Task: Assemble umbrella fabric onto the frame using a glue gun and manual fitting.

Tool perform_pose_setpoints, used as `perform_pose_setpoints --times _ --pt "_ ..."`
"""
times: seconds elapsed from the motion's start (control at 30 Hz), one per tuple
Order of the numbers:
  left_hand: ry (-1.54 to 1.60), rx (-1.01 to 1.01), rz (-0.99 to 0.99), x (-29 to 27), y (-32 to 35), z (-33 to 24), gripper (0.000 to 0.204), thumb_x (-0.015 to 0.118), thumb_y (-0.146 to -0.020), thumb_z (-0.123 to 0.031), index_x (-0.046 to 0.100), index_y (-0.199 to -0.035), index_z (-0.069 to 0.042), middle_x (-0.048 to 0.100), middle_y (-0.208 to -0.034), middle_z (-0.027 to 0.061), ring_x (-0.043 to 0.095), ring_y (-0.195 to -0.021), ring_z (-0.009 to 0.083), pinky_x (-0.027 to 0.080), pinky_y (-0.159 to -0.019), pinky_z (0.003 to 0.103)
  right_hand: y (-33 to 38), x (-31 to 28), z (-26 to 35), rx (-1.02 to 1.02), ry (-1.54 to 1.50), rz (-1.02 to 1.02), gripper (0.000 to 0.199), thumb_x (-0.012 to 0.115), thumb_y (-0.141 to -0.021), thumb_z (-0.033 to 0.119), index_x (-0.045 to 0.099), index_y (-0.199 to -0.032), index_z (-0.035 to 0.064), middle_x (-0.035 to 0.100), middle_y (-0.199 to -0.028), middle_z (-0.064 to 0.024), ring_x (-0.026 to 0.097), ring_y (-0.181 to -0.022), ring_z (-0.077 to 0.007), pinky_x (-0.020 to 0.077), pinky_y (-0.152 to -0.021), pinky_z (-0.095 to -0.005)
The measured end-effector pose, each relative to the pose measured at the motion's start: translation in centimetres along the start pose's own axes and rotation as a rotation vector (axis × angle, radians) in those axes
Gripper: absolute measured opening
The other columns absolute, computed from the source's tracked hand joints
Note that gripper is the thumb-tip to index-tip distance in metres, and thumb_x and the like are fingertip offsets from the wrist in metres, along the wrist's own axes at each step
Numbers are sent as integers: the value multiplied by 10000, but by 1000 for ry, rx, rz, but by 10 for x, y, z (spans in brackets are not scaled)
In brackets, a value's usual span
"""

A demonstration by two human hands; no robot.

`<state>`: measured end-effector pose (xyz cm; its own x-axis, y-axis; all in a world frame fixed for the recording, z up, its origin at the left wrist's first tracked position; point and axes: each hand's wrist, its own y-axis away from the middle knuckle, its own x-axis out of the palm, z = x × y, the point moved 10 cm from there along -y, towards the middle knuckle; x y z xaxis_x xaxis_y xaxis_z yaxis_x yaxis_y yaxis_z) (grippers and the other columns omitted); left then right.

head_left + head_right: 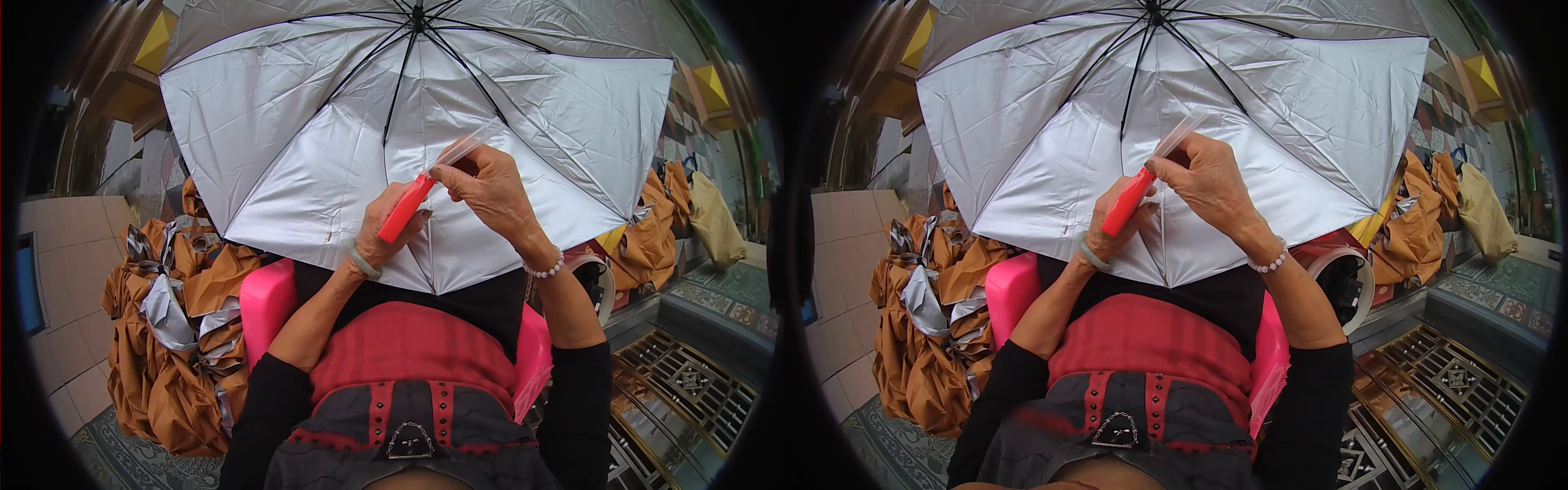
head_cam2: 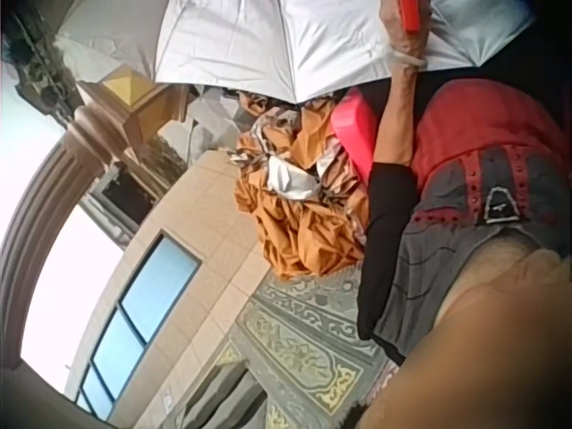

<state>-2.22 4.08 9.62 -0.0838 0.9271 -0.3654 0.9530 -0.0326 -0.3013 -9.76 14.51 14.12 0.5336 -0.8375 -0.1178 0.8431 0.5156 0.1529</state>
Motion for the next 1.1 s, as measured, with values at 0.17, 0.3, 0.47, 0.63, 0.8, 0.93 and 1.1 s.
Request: perform_pose_setpoints --times 0.17,0.3,0.47,0.63,0.8,0.93,1.1 --pt "-42 50 -20 -1 -2 -6 365 649 -725 -32 535 -1071 -12 556 -876 130 581 -747 290 472 -654 339 2 2 11 -133 240 -14 152 649 -826 125 612 -858 -20 588 -702 -32 532 -625 -73 441 -563 -219" --pt "-71 49 -29 0 -2 -5 363 649 -720 -29 535 -1064 -9 555 -861 139 578 -748 302 469 -651 346 3 4 10 -225 371 -15 139 645 -823 109 610 -867 -19 603 -739 -51 554 -664 -88 457 -598 -233" --pt "-46 29 -31 -3 -1 -3 359 650 -717 -34 536 -1056 -7 554 -853 149 573 -750 317 464 -649 354 1 5 7 -207 337 -16 133 642 -821 96 606 -879 -18 612 -766 -68 569 -686 -97 466 -617 -238" --pt "-77 39 -22 -2 -1 -4 370 650 -710 -28 535 -1061 -4 554 -863 160 570 -764 335 464 -654 355 3 4 10 -274 344 -58 137 648 -817 97 604 -875 -20 614 -756 -57 571 -675 -98 467 -617 -236" --pt "72 -168 -35 -4 -1 11 348 653 -785 -136 532 -1083 -3 564 -893 95 571 -773 218 460 -667 311 -1 4 -6 -128 179 -7 279 679 -799 141 577 -1011 -10 612 -880 -81 586 -753 -123 479 -662 -243" --pt "436 -583 -100 2 7 33 402 633 -841 -260 520 -1124 4 559 -933 39 537 -831 129 451 -710 270 3 35 -35 -96 197 266 671 731 -713 184 399 -1275 28 513 -1147 -149 526 -1033 -234 468 -832 -312" --pt "620 -573 43 21 -7 37 555 635 -833 -362 473 -1193 28 555 -1043 91 530 -923 138 443 -761 262 -2 40 -62 -146 361 25 498 652 -697 198 485 -1114 -18 539 -1066 -232 540 -956 -365 454 -790 -380"
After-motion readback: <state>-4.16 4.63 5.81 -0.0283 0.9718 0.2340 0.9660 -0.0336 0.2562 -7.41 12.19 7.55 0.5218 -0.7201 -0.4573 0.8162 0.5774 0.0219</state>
